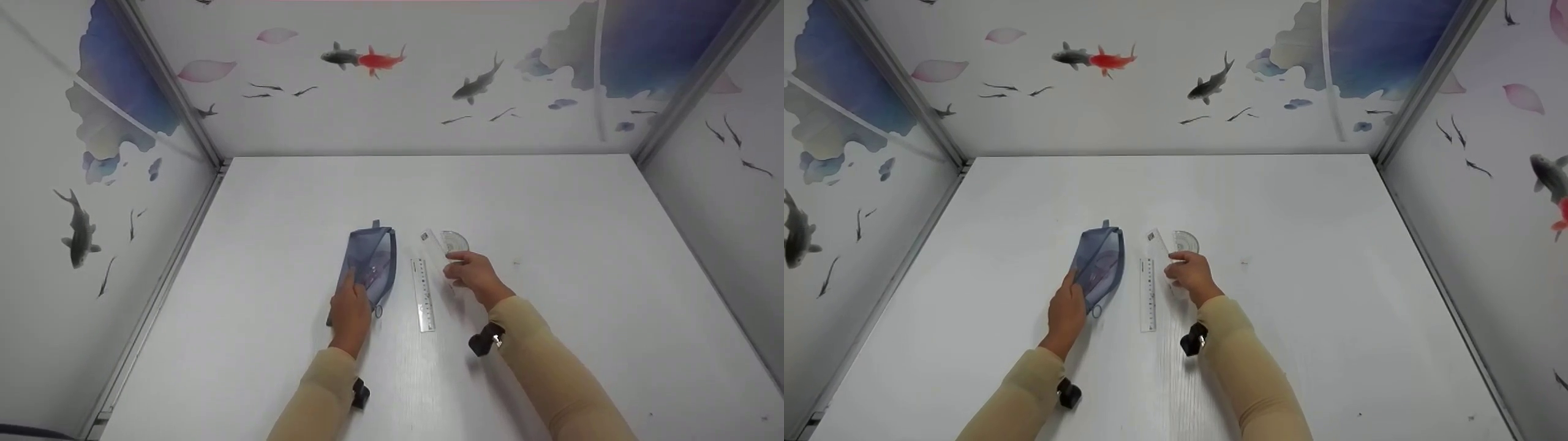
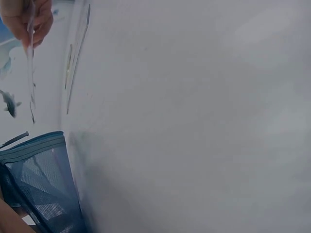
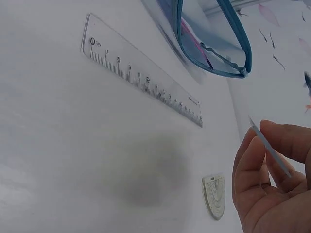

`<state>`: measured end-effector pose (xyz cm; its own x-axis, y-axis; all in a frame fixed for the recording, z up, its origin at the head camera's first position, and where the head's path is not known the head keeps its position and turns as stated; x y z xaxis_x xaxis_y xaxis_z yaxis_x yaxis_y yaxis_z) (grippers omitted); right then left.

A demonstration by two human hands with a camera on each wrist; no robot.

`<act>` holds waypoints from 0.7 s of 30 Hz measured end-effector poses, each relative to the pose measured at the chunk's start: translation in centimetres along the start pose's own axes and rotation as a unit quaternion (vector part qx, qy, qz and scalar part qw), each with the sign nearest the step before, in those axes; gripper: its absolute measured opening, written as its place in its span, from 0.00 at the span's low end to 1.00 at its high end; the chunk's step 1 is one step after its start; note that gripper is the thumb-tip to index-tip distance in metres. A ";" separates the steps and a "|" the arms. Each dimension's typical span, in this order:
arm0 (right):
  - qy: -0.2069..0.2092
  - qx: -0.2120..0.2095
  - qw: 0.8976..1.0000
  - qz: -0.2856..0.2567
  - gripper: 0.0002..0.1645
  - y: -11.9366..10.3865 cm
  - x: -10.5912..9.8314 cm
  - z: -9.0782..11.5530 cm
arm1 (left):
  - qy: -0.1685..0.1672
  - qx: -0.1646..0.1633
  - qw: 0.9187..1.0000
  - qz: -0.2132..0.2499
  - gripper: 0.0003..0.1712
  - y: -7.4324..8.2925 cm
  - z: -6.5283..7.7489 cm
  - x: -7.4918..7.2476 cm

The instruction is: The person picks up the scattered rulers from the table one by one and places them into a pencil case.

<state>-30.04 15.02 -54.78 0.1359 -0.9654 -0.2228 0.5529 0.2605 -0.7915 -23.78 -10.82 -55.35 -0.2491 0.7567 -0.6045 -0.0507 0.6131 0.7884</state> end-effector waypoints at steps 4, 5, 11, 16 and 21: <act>-0.011 -0.011 1.000 0.008 0.27 -0.5 0.9 0.2 | 0.002 0.000 1.000 0.002 0.28 0.0 0.0 0.0; -0.015 -0.014 1.000 0.009 0.27 -0.6 1.2 0.2 | 0.003 0.001 1.000 0.004 0.28 0.0 0.0 0.0; -0.030 -0.022 0.999 0.019 0.27 -1.1 2.6 0.3 | 0.004 -0.006 1.000 0.009 0.27 0.0 0.0 0.1; -0.042 -0.020 0.999 0.022 0.26 -1.4 3.8 0.4 | 0.006 -0.007 1.000 0.012 0.27 0.0 0.0 0.0; -0.059 -0.020 0.998 0.019 0.26 -1.6 5.0 0.5 | 0.012 -0.003 1.000 0.011 0.27 0.1 0.0 0.0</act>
<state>-29.80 9.79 -54.33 0.2544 -0.9489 -0.1867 0.5118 0.2959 -0.8065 -23.78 -10.77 -55.29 -0.2736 0.7642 -0.5841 -0.0499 0.5952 0.8021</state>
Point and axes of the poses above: each hand's wrist, its own z-axis away from the middle knuckle, its own x-axis out of the palm, y = z × x, the point moved 7 cm from there along -z, towards the middle knuckle, and after that the axes turned 10 degrees about x, right-handed, at the moved point
